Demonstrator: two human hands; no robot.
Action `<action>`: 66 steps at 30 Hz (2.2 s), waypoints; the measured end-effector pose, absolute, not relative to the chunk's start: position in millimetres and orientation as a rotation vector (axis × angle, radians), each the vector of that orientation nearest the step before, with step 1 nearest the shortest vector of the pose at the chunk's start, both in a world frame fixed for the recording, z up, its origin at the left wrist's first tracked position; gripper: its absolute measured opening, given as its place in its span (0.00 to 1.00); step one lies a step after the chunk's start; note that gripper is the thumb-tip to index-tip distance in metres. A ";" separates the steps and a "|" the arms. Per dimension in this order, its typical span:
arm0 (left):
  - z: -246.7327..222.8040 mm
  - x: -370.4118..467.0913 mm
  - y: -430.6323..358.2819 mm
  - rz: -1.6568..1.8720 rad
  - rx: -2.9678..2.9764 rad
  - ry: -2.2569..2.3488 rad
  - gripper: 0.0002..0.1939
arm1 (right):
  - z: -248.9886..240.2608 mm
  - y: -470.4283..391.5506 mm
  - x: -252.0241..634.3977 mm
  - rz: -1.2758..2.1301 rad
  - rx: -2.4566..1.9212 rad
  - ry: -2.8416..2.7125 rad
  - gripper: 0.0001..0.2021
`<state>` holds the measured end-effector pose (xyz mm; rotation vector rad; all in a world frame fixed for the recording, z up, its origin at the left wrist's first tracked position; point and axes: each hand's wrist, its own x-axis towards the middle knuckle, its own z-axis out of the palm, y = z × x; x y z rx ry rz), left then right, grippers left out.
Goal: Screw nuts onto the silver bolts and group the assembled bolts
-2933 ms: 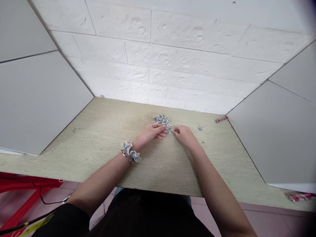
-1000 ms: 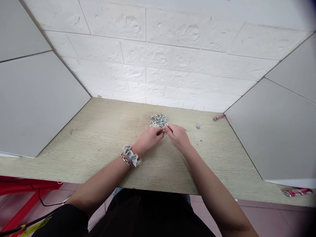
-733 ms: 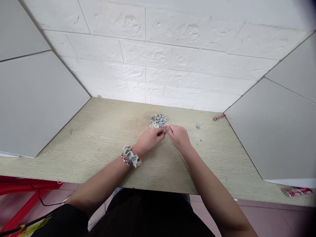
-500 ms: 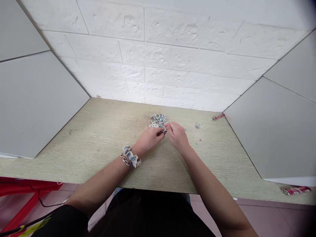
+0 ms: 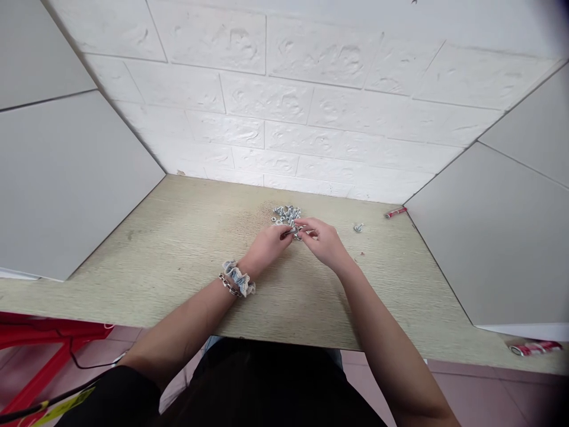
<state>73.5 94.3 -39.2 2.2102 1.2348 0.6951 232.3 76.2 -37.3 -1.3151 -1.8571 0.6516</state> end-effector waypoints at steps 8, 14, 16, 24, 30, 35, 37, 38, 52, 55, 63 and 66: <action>-45.2 74.7 96.3 0.639 2.259 1.277 0.12 | -32.8 71.4 232.4 0.427 -1.853 -1.884 0.26; -45.4 73.5 98.0 0.616 2.262 1.290 0.13 | -35.6 73.9 234.3 0.520 -1.451 -1.912 0.09; -45.8 73.5 97.8 0.622 2.255 1.271 0.13 | -38.2 75.4 233.3 0.549 -1.346 -1.980 0.13; -51.8 75.2 98.9 0.628 2.280 1.259 0.13 | -36.2 72.0 231.7 0.381 -1.910 -1.934 0.28; -48.4 74.0 98.4 0.662 2.236 1.233 0.14 | -36.0 72.8 232.1 0.488 -1.453 -1.975 0.07; -47.9 74.6 97.3 0.660 2.226 1.211 0.12 | -40.2 74.0 229.5 0.544 -1.328 -2.068 0.12; -49.0 75.0 97.3 0.664 2.200 1.232 0.11 | -41.1 74.1 229.2 0.567 -1.362 -2.063 0.11; -49.4 75.0 97.3 0.669 2.175 1.242 0.11 | -41.3 74.0 229.2 0.581 -1.378 -2.057 0.11; -50.0 72.5 104.6 0.635 1.927 1.047 0.14 | -38.0 73.4 231.1 0.505 -1.520 -2.115 0.08; -48.8 72.7 103.9 0.618 1.973 1.043 0.15 | -38.2 74.0 230.7 0.469 -1.559 -2.133 0.07; -44.9 74.0 103.4 0.586 1.986 1.075 0.14 | -34.6 69.7 230.2 0.457 -1.524 -2.077 0.09; -44.3 74.2 103.6 0.584 1.989 1.119 0.15 | -36.5 70.5 231.6 0.454 -1.330 -2.091 0.11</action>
